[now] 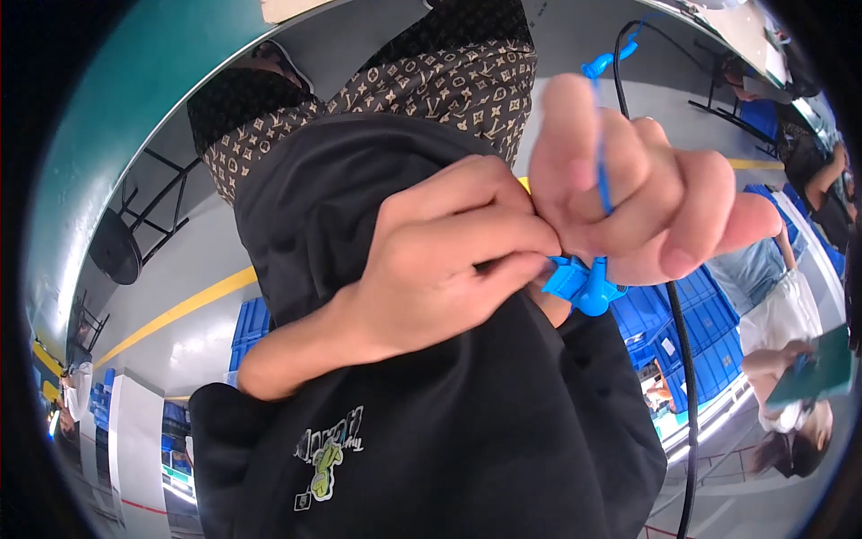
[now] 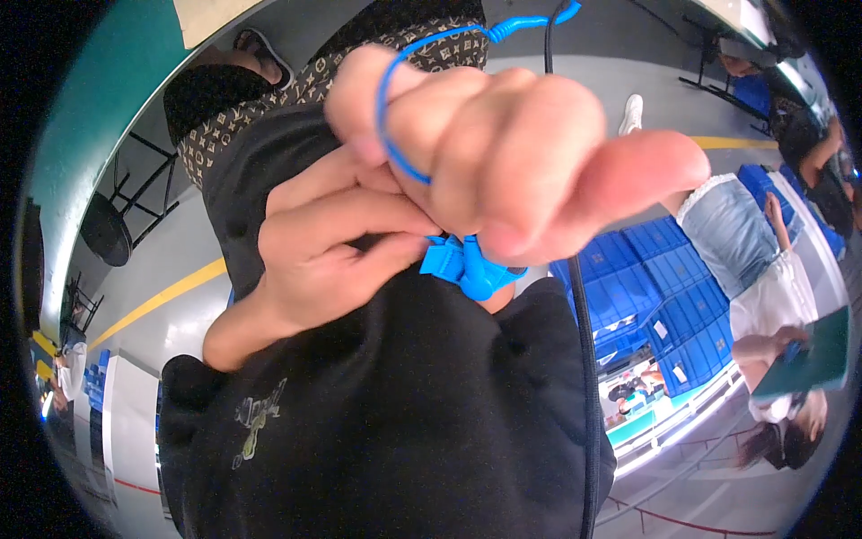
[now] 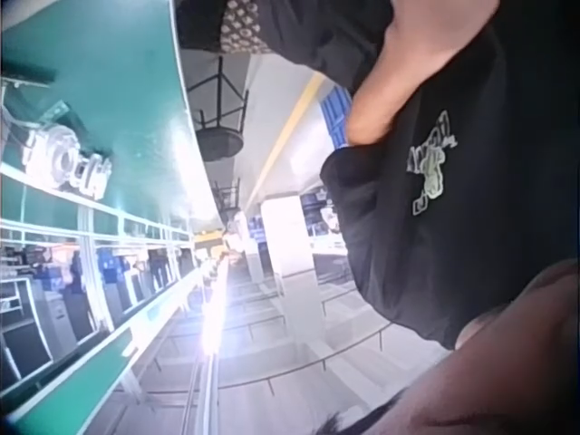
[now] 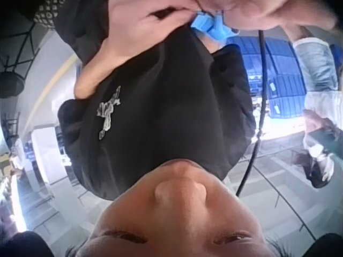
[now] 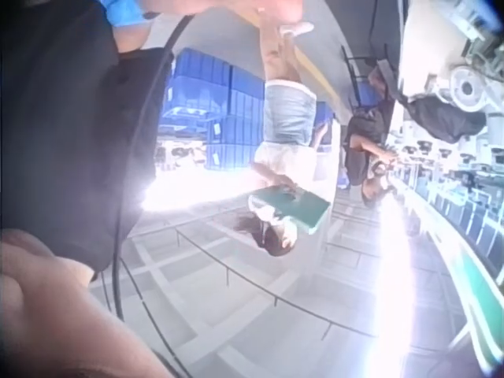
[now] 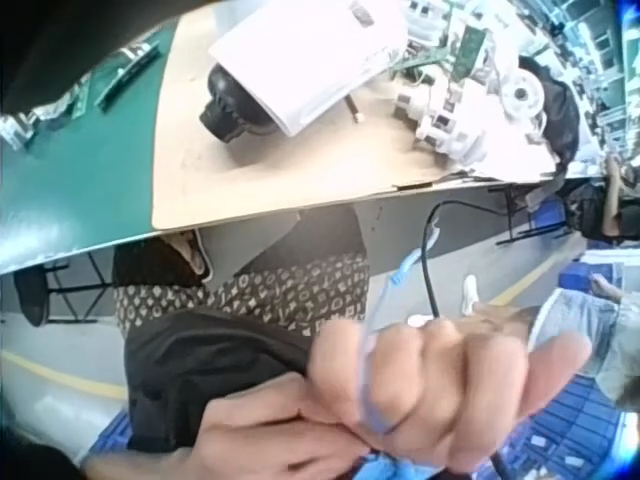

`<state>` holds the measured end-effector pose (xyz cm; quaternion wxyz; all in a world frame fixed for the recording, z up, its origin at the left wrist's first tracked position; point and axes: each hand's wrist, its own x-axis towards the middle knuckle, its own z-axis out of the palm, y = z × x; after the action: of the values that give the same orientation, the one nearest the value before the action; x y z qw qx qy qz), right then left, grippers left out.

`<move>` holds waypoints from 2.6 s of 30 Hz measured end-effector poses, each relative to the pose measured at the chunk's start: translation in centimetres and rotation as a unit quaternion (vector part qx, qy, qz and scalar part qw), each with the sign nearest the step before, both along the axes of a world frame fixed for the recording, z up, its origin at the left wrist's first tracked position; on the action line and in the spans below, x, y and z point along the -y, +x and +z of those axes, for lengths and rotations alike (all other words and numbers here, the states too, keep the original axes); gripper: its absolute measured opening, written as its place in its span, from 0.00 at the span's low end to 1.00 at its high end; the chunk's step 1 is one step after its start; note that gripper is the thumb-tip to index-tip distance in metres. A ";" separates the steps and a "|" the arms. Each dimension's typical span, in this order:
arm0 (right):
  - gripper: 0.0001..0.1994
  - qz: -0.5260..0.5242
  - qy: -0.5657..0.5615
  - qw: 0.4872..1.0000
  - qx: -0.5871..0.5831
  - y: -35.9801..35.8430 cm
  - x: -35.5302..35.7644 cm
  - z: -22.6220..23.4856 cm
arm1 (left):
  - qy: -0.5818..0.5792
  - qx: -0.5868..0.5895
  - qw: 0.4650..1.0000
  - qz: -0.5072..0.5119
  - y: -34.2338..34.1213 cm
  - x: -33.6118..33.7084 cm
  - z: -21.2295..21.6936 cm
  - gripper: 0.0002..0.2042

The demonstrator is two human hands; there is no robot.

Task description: Assembling security camera components on a production line.

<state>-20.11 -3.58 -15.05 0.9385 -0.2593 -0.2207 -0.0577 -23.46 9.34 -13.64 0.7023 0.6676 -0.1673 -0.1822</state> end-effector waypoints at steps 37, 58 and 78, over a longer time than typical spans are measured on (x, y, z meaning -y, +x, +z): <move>0.33 -0.197 -0.309 0.930 0.036 -2.5 2.0 -0.1 | 0.044 -0.004 0.999 -0.017 -1.9 0.0 0.8 0.08; 0.31 -0.315 -0.294 0.894 -0.121 -3.8 -0.7 -2.3 | 0.055 0.061 0.996 0.024 -3.2 0.1 -3.0 0.04; 0.16 -0.336 0.028 0.805 -0.489 -2.2 2.4 -6.0 | 0.069 0.249 0.966 0.003 2.8 4.2 -3.2 0.08</move>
<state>-22.29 -6.00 -21.02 0.8511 -0.2846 0.3695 -0.2410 -20.68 5.15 -16.83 0.5914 0.7393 -0.3213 -0.0193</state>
